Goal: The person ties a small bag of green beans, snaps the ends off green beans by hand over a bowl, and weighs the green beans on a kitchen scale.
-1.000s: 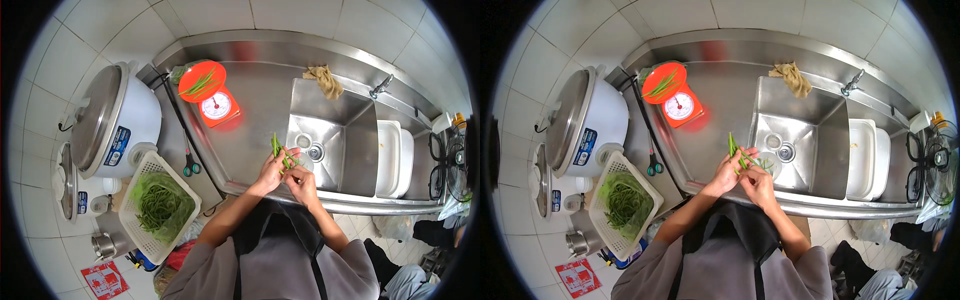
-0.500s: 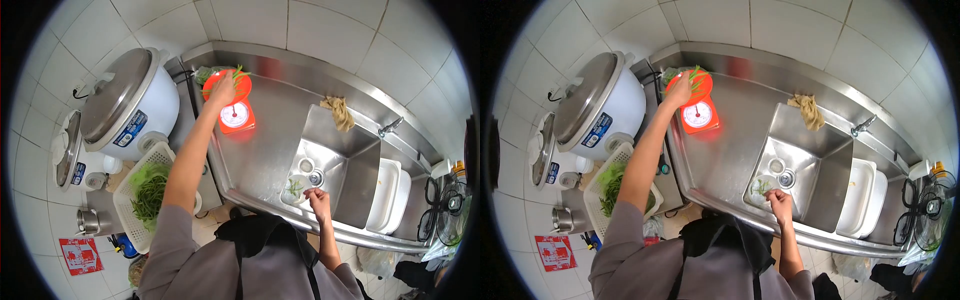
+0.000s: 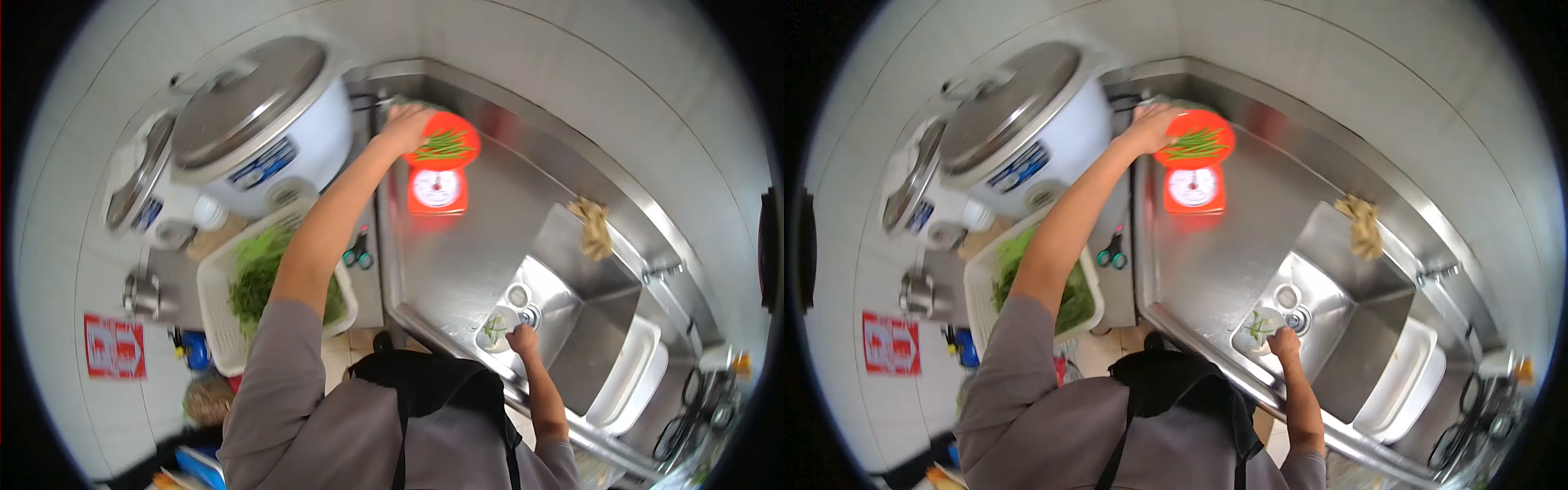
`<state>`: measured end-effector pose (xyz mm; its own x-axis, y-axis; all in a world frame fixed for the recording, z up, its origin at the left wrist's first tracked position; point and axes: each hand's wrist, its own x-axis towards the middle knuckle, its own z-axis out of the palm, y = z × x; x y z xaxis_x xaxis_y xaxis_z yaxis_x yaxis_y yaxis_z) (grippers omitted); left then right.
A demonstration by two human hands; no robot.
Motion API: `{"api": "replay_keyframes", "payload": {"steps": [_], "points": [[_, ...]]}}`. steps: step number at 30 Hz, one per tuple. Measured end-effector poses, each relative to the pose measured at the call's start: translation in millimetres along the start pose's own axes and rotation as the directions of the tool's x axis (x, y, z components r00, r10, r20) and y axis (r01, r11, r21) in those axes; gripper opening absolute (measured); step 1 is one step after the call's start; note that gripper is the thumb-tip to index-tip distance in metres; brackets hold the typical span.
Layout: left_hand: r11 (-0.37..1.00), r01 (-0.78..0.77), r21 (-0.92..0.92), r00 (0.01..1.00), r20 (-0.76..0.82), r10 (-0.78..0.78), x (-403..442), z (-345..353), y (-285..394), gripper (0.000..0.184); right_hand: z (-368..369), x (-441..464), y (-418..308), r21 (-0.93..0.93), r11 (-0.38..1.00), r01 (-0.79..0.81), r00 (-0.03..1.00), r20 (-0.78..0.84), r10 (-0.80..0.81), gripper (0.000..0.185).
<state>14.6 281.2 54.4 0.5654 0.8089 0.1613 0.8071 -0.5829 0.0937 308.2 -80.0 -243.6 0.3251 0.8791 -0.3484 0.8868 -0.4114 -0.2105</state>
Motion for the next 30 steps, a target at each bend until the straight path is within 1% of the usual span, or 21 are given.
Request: {"api": "replay_keyframes", "payload": {"steps": [2, 3, 4, 5, 6, 7, 8, 9, 10, 11, 13, 14, 15, 16, 17, 18, 19, 21, 23, 26, 30], "points": [[0.992, -0.099, -0.080, 0.970, -0.230, 0.078, -33, -24, -6, 0.034, 37, 19, 35, -0.041, 0.978, 0.203, 0.967, 0.167, -0.194, 0.031], [0.984, -0.157, -0.085, 0.945, -0.302, 0.125, -53, -39, -14, 0.028, 48, 27, 46, -0.044, 0.948, 0.316, 0.926, 0.230, -0.298, 0.035], [0.980, -0.165, -0.114, 0.924, -0.364, 0.114, -82, -64, -13, 0.021, 57, 32, 56, 0.052, 0.973, 0.227, 0.946, 0.226, -0.233, 0.038], [0.971, -0.116, -0.209, 0.923, -0.383, 0.028, -113, -84, -13, 0.019, 62, 38, 57, 0.150, 0.981, 0.121, 0.963, 0.223, -0.153, 0.043], [0.951, -0.083, -0.299, 0.915, -0.402, -0.046, -145, -104, -16, 0.018, 71, 57, 78, 0.039, 0.829, 0.558, 0.819, 0.140, -0.557, 0.041], [0.919, -0.063, -0.389, 0.902, -0.415, -0.114, -175, -116, -22, 0.017, 81, 76, 99, -0.158, 0.508, 0.847, 0.518, 0.030, -0.855, 0.040], [0.923, 0.036, -0.384, 0.900, -0.389, -0.197, -202, -116, -37, 0.018, 59, 73, 81, 0.085, 0.734, 0.673, 0.726, 0.113, -0.679, 0.032], [0.918, 0.127, -0.377, 0.889, -0.366, -0.273, -228, -111, -54, 0.018, 31, 73, 63, 0.167, 0.837, 0.522, 0.829, 0.130, -0.543, 0.025], [0.900, 0.284, -0.331, 0.897, -0.240, -0.371, -252, -108, -66, 0.019, -4, 69, 38, 0.247, 0.903, 0.351, 0.909, 0.143, -0.392, 0.021], [0.863, 0.431, -0.264, 0.874, -0.116, -0.472, -276, -103, -77, 0.019, -33, 68, 11, 0.216, 0.927, 0.307, 0.947, 0.029, -0.321, 0.019], [0.841, 0.487, -0.235, 0.861, -0.033, -0.508, -319, -85, -90, 0.020, -97, 67, -42, 0.319, 0.893, 0.316, 0.949, -0.096, -0.301, 0.022], [0.831, 0.490, -0.263, 0.861, -0.003, -0.509, -332, -81, -87, 0.020, -123, 74, -64, 0.166, 0.918, 0.359, 0.924, -0.202, -0.324, 0.026], [0.823, 0.485, -0.296, 0.866, 0.031, -0.499, -340, -75, -81, 0.020, -161, 63, -104, 0.279, 0.823, 0.495, 0.851, -0.349, -0.394, 0.025], [0.816, 0.475, -0.329, 0.872, 0.052, -0.487, -345, -74, -75, 0.019, -184, 69, -122, 0.288, 0.837, 0.465, 0.870, -0.324, -0.372, 0.020], [0.808, 0.467, -0.360, 0.878, 0.075, -0.474, -345, -75, -69, 0.019, -214, 65, -150, 0.210, 0.836, 0.507, 0.828, -0.387, -0.405, 0.020], [0.799, 0.468, -0.377, 0.877, 0.088, -0.472, -340, -76, -63, 0.019, -235, 65, -177, 0.175, 0.825, 0.537, 0.768, -0.506, -0.393, 0.019], [0.790, 0.473, -0.390, 0.874, 0.098, -0.475, -336, -79, -58, 0.018, -254, 75, -199, 0.163, 0.804, 0.572, 0.739, -0.528, -0.418, 0.019], [0.785, 0.456, -0.419, 0.882, 0.098, -0.460, -330, -80, -52, 0.018, -269, 115, -234, 0.087, 0.699, 0.710, 0.588, -0.619, -0.521, 0.017], [0.794, 0.409, -0.449, 0.901, 0.063, -0.428, -322, -77, -45, 0.018, -282, 150, -268, -0.036, 0.662, 0.749, 0.526, -0.574, -0.627, 0.015], [0.809, 0.361, -0.464, 0.921, 0.039, -0.389, -314, -83, -28, 0.016, -281, 195, -299, -0.184, 0.646, 0.741, 0.493, -0.506, -0.708, 0.016], [0.820, 0.344, -0.457, 0.925, 0.017, -0.379, -320, -87, -22, 0.016, -275, 215, -317, -0.268, 0.597, 0.756, 0.498, -0.356, -0.790, 0.016]]}}
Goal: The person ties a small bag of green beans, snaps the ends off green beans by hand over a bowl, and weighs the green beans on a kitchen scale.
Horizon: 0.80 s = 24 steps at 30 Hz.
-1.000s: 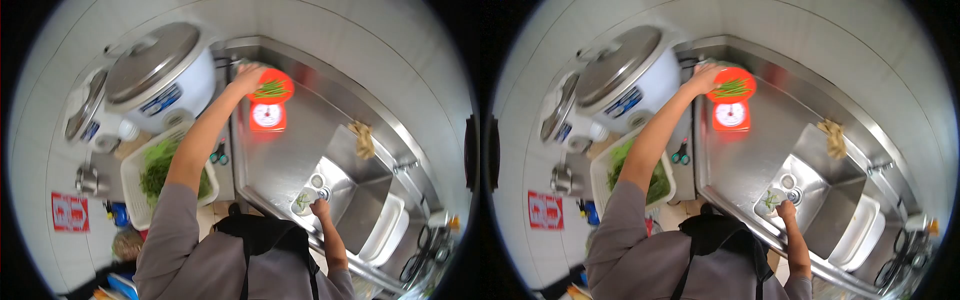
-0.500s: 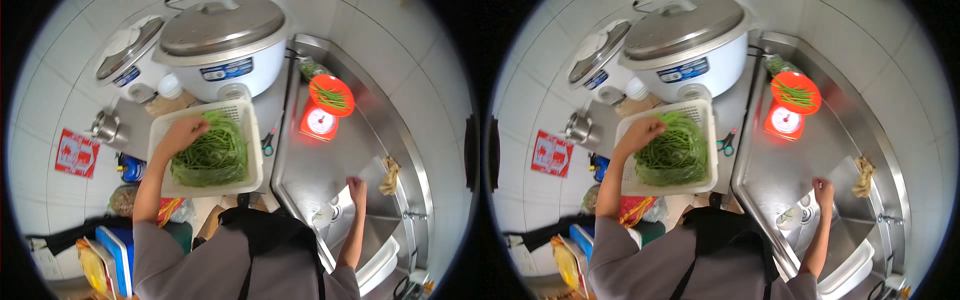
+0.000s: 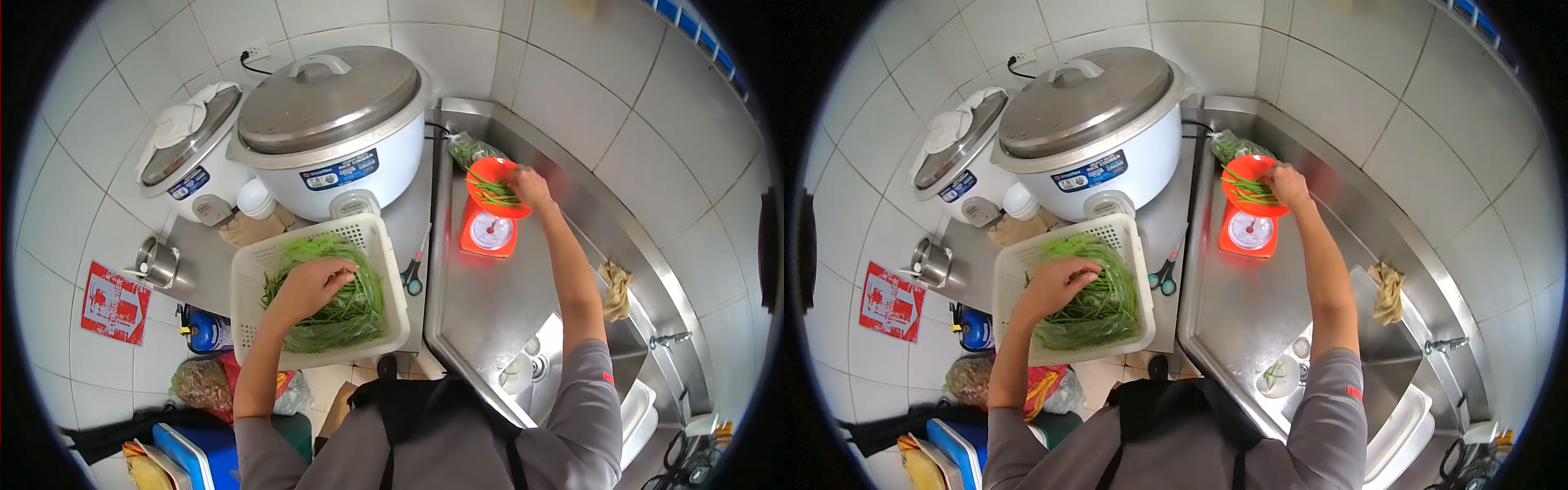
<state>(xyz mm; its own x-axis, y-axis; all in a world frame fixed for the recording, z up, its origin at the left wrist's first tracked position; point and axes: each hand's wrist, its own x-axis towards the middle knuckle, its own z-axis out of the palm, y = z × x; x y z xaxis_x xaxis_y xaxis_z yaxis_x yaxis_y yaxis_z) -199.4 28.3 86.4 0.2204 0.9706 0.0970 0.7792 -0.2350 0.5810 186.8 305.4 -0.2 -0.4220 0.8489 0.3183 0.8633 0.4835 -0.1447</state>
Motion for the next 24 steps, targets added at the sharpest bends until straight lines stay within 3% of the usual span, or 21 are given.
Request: {"api": "replay_keyframes", "payload": {"steps": [3, 10, 16, 20, 23, 24], "points": [[1.000, -0.002, 0.024, 0.999, -0.050, 0.004, -9, -1, -10, 0.016, 6, 5, 2, -0.035, 0.998, 0.043, 0.998, 0.051, -0.041, 0.015], [0.979, 0.196, 0.060, 0.977, -0.092, -0.190, -25, -12, -25, 0.017, 4, -2, 12, -0.017, 0.999, 0.039, 0.989, -0.144, -0.041, 0.012], [0.934, 0.337, 0.115, 0.936, -0.151, -0.319, -55, -31, -48, 0.018, -5, -4, -5, 0.030, 0.990, -0.134, 0.976, -0.168, 0.137, 0.018], [0.937, 0.321, 0.136, 0.941, -0.160, -0.299, -74, -29, -67, 0.018, 10, 2, -16, 0.087, 0.981, -0.173, 0.982, -0.056, 0.178, 0.023], [0.930, 0.333, 0.154, 0.938, -0.153, -0.311, -85, -26, -72, 0.018, 24, 10, -8, 0.152, 0.965, -0.213, 0.967, -0.108, 0.231, 0.019], [0.931, 0.332, 0.152, 0.940, -0.141, -0.312, -90, -25, -74, 0.018, 23, 11, -7, 0.083, 0.974, -0.211, 0.970, -0.108, 0.219, 0.018]]}}
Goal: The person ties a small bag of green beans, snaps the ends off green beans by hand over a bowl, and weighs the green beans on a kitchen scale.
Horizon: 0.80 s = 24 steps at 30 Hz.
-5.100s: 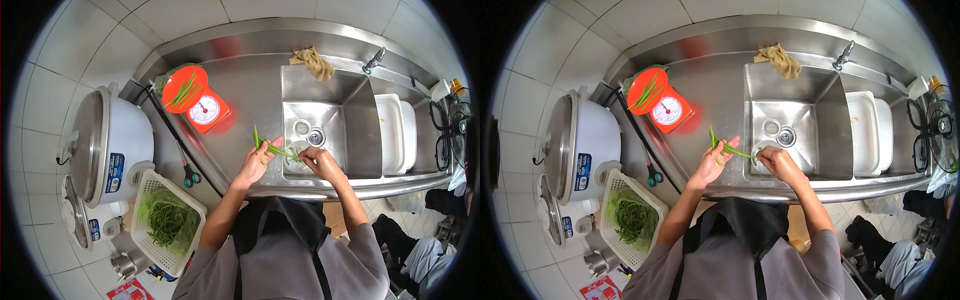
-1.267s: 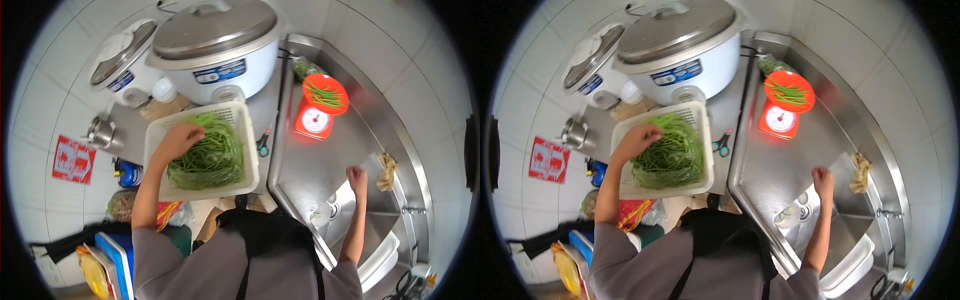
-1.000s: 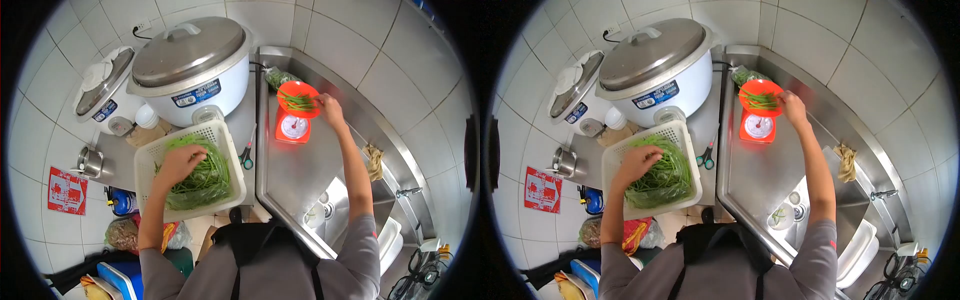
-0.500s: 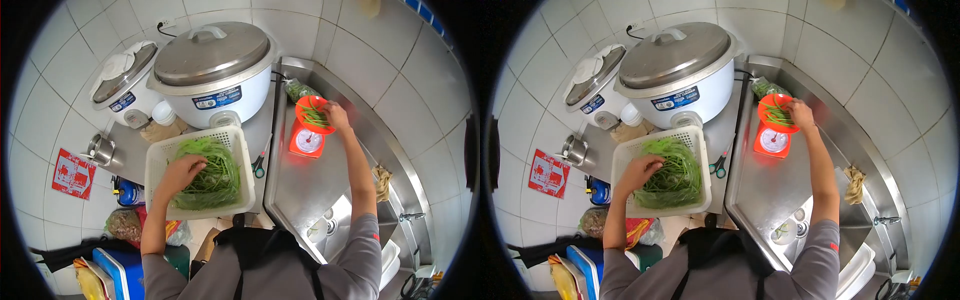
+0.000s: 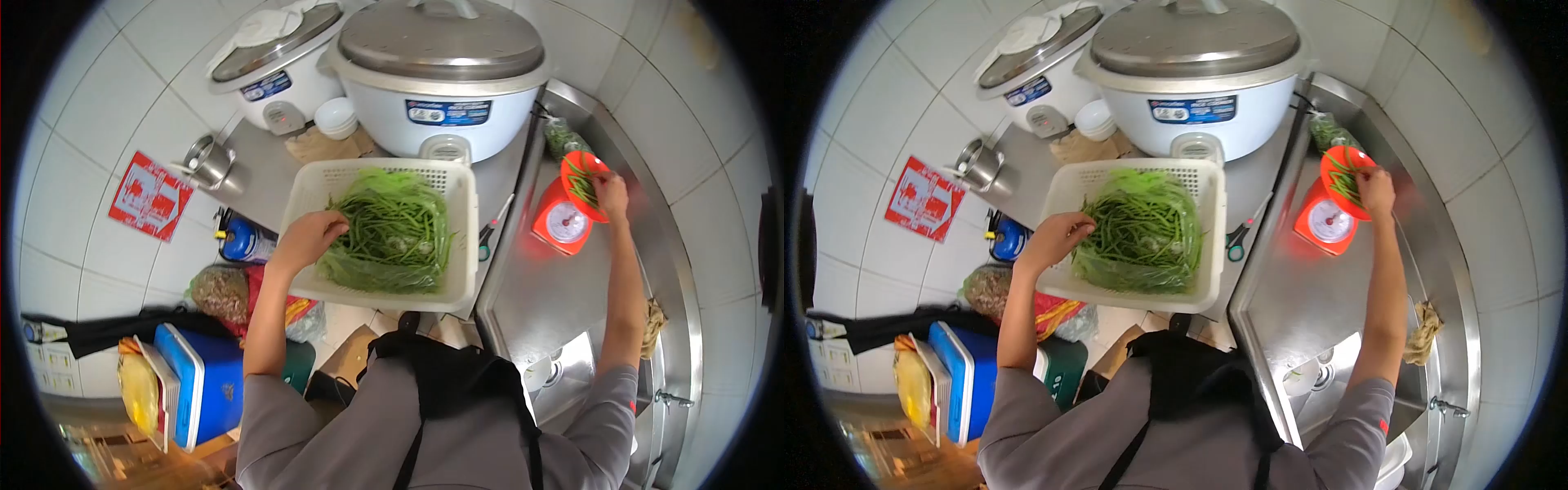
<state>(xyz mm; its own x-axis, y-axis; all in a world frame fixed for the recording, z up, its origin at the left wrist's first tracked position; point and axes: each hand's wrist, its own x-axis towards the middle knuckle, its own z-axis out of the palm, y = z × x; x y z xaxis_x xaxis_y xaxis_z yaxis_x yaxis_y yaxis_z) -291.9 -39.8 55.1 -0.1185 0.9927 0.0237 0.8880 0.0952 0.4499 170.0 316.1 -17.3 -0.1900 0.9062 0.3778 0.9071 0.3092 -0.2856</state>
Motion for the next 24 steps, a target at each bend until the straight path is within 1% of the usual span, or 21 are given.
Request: {"api": "replay_keyframes", "payload": {"steps": [1, 2, 3, 4, 5, 7, 8, 11, 14, 17, 20, 23, 24], "points": [[1.000, -0.004, -0.001, 1.000, 0.012, 0.004, -3, 0, -2, 0.018, -6, 1, -1, -0.069, 0.998, 0.010, 1.000, -0.002, -0.010, 0.018], [0.999, 0.034, -0.004, 0.998, 0.048, -0.034, -5, 1, -2, 0.017, -13, -1, -1, -0.124, 0.992, 0.024, 1.000, -0.005, -0.025, 0.018], [1.000, -0.003, -0.008, 0.999, 0.051, 0.003, -5, 5, -4, 0.017, -18, -3, -1, -0.180, 0.983, 0.036, 0.999, -0.009, -0.038, 0.018], [0.999, -0.042, -0.012, 0.998, 0.055, 0.043, -4, 12, -7, 0.016, -21, -3, 3, -0.211, 0.974, 0.084, 0.994, -0.047, -0.096, 0.017], [0.996, -0.084, -0.016, 0.995, 0.060, 0.085, -2, 21, -9, 0.016, -20, -4, 4, -0.183, 0.980, 0.077, 0.993, -0.072, -0.091, 0.017], [0.982, -0.190, 0.011, 0.980, 0.060, 0.189, 11, 46, -14, 0.013, -44, -6, -17, -0.128, 0.990, 0.059, 0.989, -0.130, -0.076, 0.016], [0.966, -0.257, 0.037, 0.965, 0.069, 0.254, 20, 61, -17, 0.015, -53, -9, -32, -0.098, 0.983, 0.153, 0.972, -0.166, -0.168, 0.015], [0.868, -0.346, 0.357, 0.938, 0.093, 0.335, 47, 92, -21, 0.025, -78, -25, -92, -0.027, 0.938, 0.347, 0.894, -0.294, -0.339, 0.013], [0.770, -0.418, 0.482, 0.902, 0.118, 0.416, 57, 98, -20, 0.038, -88, -43, -141, 0.055, 0.897, 0.439, 0.857, -0.325, -0.400, 0.011], [0.742, -0.321, 0.589, 0.940, 0.103, 0.324, 54, 96, -10, 0.047, -87, -63, -169, 0.192, 0.849, 0.493, 0.849, -0.318, -0.421, 0.011], [0.773, -0.247, 0.584, 0.969, 0.128, 0.214, 61, 118, -31, 0.048, -82, -82, -189, 0.288, 0.821, 0.493, 0.868, -0.237, -0.437, 0.013], [0.835, -0.300, 0.461, 0.954, 0.164, 0.252, 62, 114, -38, 0.045, -70, -97, -200, 0.328, 0.794, 0.512, 0.859, -0.162, -0.486, 0.014], [0.832, -0.318, 0.454, 0.948, 0.160, 0.275, 61, 111, -36, 0.043, -68, -102, -207, 0.332, 0.777, 0.534, 0.845, -0.182, -0.503, 0.015]]}}
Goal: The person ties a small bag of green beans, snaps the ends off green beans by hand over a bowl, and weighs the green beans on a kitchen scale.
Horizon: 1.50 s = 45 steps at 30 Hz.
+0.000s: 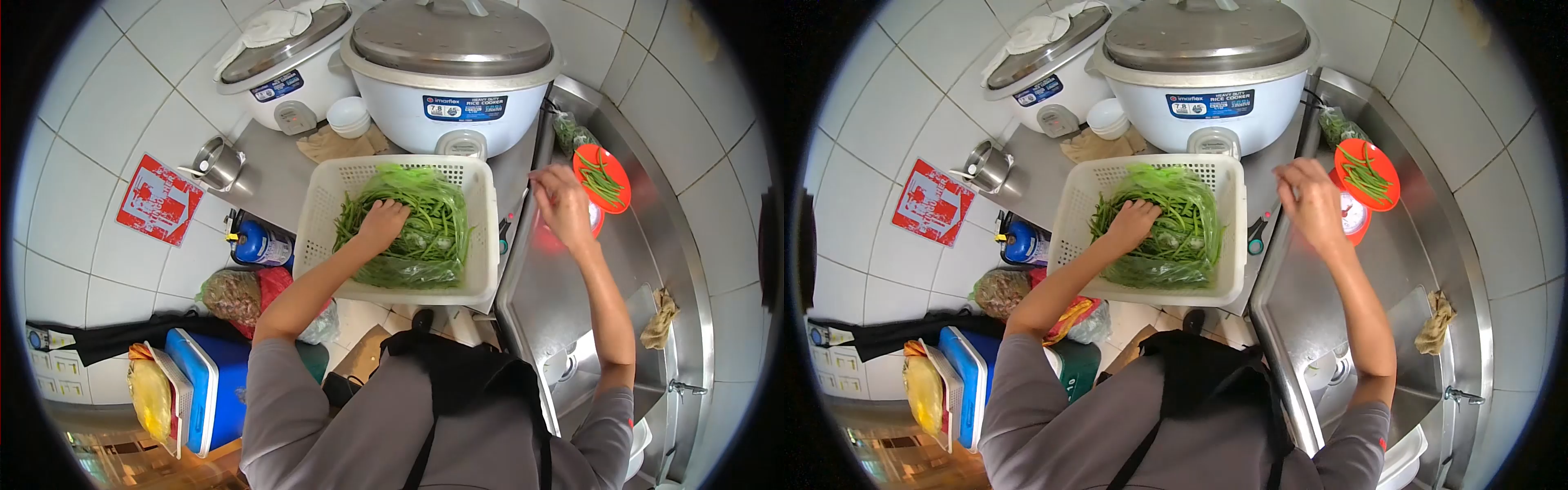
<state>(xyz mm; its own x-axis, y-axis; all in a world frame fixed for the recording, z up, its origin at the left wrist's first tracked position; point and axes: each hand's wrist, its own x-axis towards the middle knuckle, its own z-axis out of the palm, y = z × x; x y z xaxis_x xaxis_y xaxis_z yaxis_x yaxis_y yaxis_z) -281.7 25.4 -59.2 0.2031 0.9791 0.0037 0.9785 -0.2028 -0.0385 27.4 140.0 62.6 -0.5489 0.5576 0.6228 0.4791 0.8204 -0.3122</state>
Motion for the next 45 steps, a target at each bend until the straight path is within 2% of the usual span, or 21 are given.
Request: {"api": "replay_keyframes", "payload": {"steps": [3, 5, 8, 11, 14, 17, 20, 23, 24, 26, 27, 29, 30, 32, 35, 37, 39, 40, 41, 44, 45], "points": [[0.997, -0.070, -0.024, 0.997, -0.032, 0.070, -4, -3, -1, 0.039, 10, -3, -19, 0.114, 0.994, -0.006, 0.999, 0.043, 0.001, 0.016], [0.988, -0.142, -0.061, 0.989, -0.046, 0.140, -5, 6, -9, 0.036, 16, -4, -27, 0.147, 0.988, 0.045, 0.998, 0.047, -0.052, 0.016], [0.981, -0.074, -0.179, 0.997, -0.021, 0.071, -5, 0, -14, 0.030, 23, -3, -44, 0.202, 0.978, 0.056, 0.995, 0.067, -0.071, 0.015], [0.912, 0.006, -0.411, 1.000, 0.001, -0.006, -7, -26, -15, 0.023, 29, -1, -54, 0.218, 0.976, 0.028, 0.988, 0.143, -0.060, 0.013], [0.871, -0.051, -0.490, 0.998, -0.048, 0.031, -12, -41, -19, 0.020, 41, -1, -60, 0.244, 0.970, 0.014, 0.979, 0.193, -0.063, 0.016], [0.818, -0.037, -0.574, 0.999, -0.049, 0.010, -11, -52, -18, 0.020, 67, 0, -70, 0.313, 0.949, -0.027, 0.961, 0.271, -0.062, 0.022], [0.818, -0.123, -0.562, 0.985, -0.167, 0.034, -10, -83, -5, 0.021, 108, -1, -79, 0.459, 0.888, 0.027, 0.970, 0.201, -0.134, 0.031], [0.819, -0.059, -0.571, 0.987, -0.156, -0.039, -9, -89, -5, 0.023, 112, 6, -93, 0.354, 0.906, -0.233, 0.830, 0.558, -0.005, 0.037], [0.764, -0.047, -0.643, 0.982, -0.169, -0.082, -10, -87, -4, 0.025, 118, 5, -93, 0.469, 0.822, -0.323, 0.831, 0.556, 0.009, 0.034], [0.638, -0.036, -0.769, 0.969, -0.184, -0.167, -10, -86, -4, 0.028, 128, 4, -89, 0.462, 0.800, -0.384, 0.806, 0.591, 0.045, 0.027], [0.554, 0.014, -0.832, 0.968, -0.126, -0.215, -10, -85, -4, 0.030, 130, 4, -88, 0.457, 0.788, -0.413, 0.791, 0.608, 0.062, 0.024], [0.362, 0.108, -0.926, 0.956, -0.003, -0.292, -10, -83, -4, 0.034, 133, 4, -91, 0.570, 0.675, -0.468, 0.837, 0.531, 0.131, 0.020], [0.243, 0.102, -0.965, 0.939, 0.013, -0.344, -9, -79, -3, 0.034, 134, 3, -93, 0.624, 0.611, -0.487, 0.851, 0.495, 0.172, 0.018], [0.002, 0.069, -0.998, 0.899, 0.061, -0.433, -5, -72, -1, 0.035, 145, 2, -93, 0.644, 0.590, -0.487, 0.862, 0.464, 0.205, 0.019], [-0.266, -0.043, -0.963, 0.820, 0.118, -0.560, 1, -63, 9, 0.034, 156, 0, -101, 0.657, 0.521, -0.545, 0.832, 0.501, 0.239, 0.020], [-0.389, -0.133, -0.912, 0.789, 0.140, -0.598, 3, -48, 9, 0.033, 163, -1, -109, 0.661, 0.486, -0.572, 0.818, 0.509, 0.269, 0.020], [-0.475, -0.211, -0.854, 0.770, 0.154, -0.619, 4, -42, 13, 0.032, 169, -2, -116, 0.667, 0.476, -0.574, 0.819, 0.481, 0.314, 0.020], [-0.501, -0.242, -0.831, 0.766, 0.153, -0.624, 5, -42, 18, 0.031, 158, 1, -119, 0.598, 0.602, -0.529, 0.846, 0.425, 0.322, 0.020], [-0.527, -0.274, -0.805, 0.762, 0.152, -0.629, 5, -43, 23, 0.031, 166, -1, -116, 0.618, 0.554, -0.558, 0.829, 0.445, 0.338, 0.019], [-0.500, -0.198, -0.843, 0.703, 0.234, -0.672, 5, -49, 41, 0.029, 189, -7, -106, 0.647, 0.425, -0.633, 0.774, 0.512, 0.372, 0.017], [-0.475, -0.155, -0.866, 0.749, 0.211, -0.628, 5, -43, 40, 0.028, 188, -7, -106, 0.642, 0.397, -0.656, 0.754, 0.538, 0.376, 0.017]]}}
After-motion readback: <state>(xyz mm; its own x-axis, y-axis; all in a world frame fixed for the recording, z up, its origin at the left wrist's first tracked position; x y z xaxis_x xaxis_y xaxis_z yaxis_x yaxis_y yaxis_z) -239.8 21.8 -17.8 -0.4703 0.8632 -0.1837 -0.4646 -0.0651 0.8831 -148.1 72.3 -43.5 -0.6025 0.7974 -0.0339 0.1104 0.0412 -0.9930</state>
